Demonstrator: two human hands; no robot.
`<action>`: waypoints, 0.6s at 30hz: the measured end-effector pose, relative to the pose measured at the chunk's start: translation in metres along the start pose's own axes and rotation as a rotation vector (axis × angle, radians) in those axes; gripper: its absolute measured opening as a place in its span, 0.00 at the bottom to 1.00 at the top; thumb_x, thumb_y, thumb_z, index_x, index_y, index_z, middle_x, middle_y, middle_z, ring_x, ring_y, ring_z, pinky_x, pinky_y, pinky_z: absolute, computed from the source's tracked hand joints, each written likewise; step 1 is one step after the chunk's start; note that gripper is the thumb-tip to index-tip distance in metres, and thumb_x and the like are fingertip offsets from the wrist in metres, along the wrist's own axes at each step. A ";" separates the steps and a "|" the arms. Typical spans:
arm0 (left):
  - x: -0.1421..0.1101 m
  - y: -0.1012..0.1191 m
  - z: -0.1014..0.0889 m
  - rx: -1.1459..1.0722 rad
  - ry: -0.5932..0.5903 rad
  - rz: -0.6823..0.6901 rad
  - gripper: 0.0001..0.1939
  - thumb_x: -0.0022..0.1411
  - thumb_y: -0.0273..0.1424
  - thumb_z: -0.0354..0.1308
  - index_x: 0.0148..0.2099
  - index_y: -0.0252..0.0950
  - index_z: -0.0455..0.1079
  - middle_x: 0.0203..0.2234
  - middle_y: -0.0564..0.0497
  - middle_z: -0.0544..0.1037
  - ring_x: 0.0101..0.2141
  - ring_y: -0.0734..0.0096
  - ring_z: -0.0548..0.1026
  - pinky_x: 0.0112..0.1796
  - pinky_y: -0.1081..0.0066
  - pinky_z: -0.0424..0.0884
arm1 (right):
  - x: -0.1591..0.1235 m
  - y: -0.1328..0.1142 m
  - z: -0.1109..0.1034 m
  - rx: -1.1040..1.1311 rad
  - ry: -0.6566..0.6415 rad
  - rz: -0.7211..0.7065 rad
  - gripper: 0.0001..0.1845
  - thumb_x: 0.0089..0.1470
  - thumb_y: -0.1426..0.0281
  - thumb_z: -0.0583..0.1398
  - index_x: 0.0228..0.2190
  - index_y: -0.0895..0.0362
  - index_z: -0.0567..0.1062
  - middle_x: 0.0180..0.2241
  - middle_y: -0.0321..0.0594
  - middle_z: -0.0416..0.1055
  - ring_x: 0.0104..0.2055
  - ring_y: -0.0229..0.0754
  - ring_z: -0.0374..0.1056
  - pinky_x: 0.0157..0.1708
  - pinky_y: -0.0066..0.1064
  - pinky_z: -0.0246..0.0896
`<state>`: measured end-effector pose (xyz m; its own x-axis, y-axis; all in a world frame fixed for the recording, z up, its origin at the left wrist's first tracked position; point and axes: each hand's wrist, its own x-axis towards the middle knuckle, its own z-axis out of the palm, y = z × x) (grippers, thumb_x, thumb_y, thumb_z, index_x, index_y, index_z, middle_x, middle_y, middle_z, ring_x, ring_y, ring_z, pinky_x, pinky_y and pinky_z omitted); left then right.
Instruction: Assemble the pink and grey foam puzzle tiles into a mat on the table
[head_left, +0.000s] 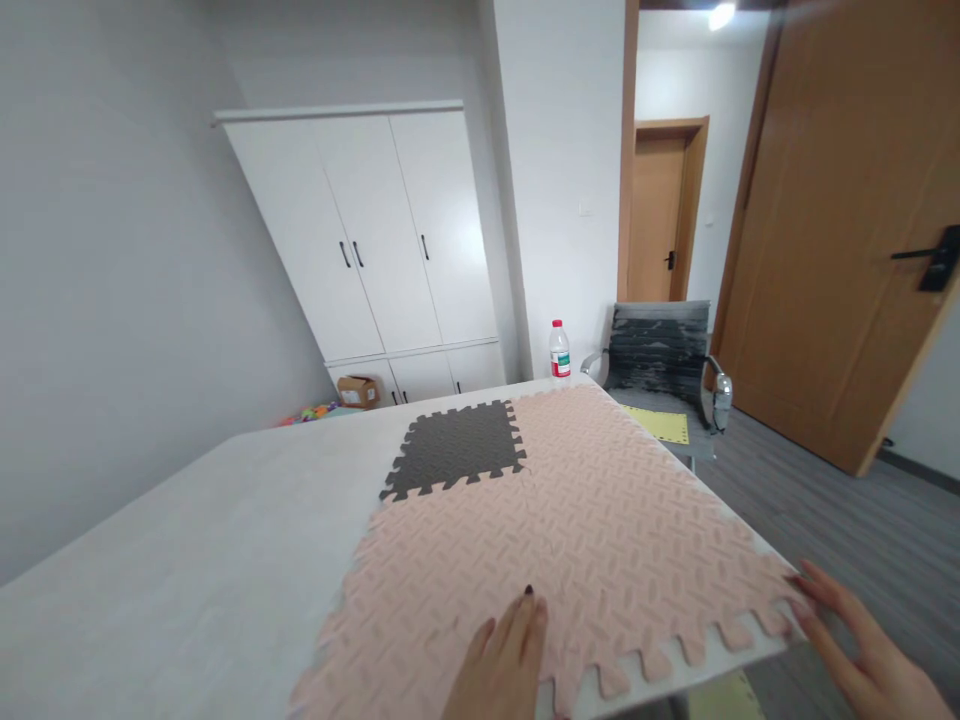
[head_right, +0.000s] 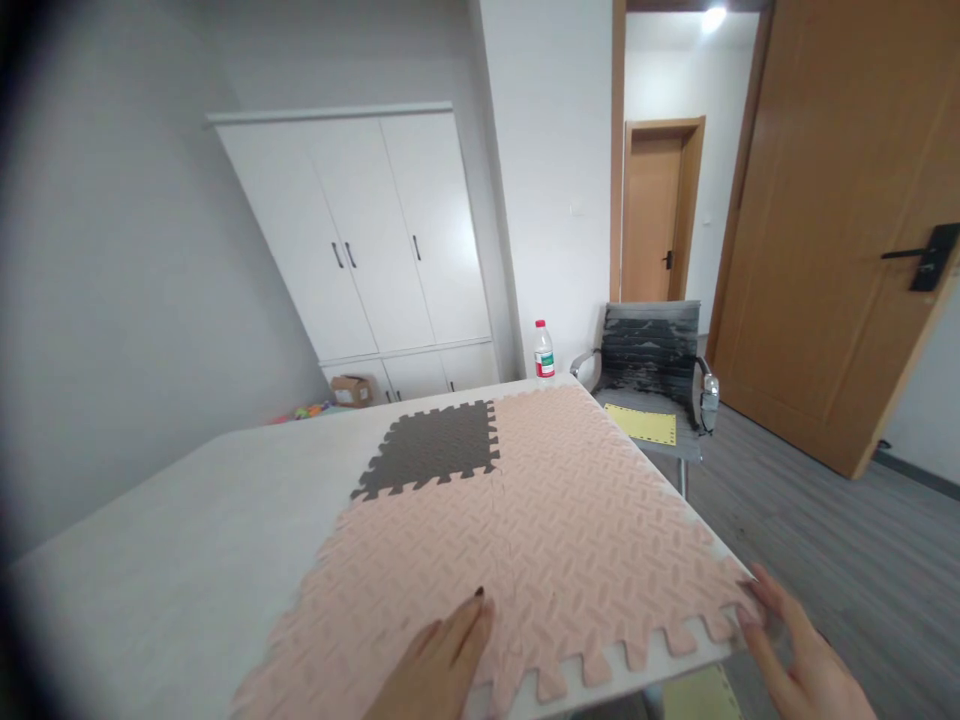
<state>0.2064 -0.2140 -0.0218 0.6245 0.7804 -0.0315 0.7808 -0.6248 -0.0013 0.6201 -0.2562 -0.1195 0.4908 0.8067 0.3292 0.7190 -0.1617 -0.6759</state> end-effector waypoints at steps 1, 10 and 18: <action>0.002 0.004 0.021 0.077 0.133 -0.019 0.27 0.61 0.26 0.46 0.63 0.36 0.57 0.58 0.46 0.65 0.56 0.65 0.67 0.50 0.68 0.69 | 0.000 0.000 -0.001 0.032 -0.026 0.022 0.33 0.51 0.47 0.50 0.52 0.54 0.65 0.50 0.44 0.70 0.52 0.52 0.66 0.50 0.45 0.64; 0.020 0.027 0.104 0.377 0.866 -0.228 0.24 0.60 0.24 0.46 0.59 0.35 0.63 0.50 0.49 0.75 0.52 0.65 0.70 0.53 0.62 0.61 | 0.001 -0.021 -0.005 0.082 0.021 0.136 0.31 0.47 0.47 0.54 0.47 0.53 0.70 0.48 0.46 0.71 0.48 0.56 0.68 0.41 0.45 0.68; 0.018 0.030 0.102 0.272 0.860 -0.194 0.28 0.58 0.33 0.46 0.60 0.29 0.61 0.54 0.45 0.71 0.55 0.60 0.66 0.51 0.62 0.64 | 0.005 -0.067 -0.005 0.384 0.125 0.209 0.36 0.43 0.50 0.61 0.50 0.56 0.67 0.47 0.50 0.70 0.47 0.59 0.68 0.43 0.50 0.66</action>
<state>0.2392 -0.2209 -0.1246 0.3687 0.5531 0.7471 0.9097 -0.3800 -0.1676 0.5769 -0.2439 -0.0688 0.6786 0.7004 0.2213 0.3756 -0.0720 -0.9240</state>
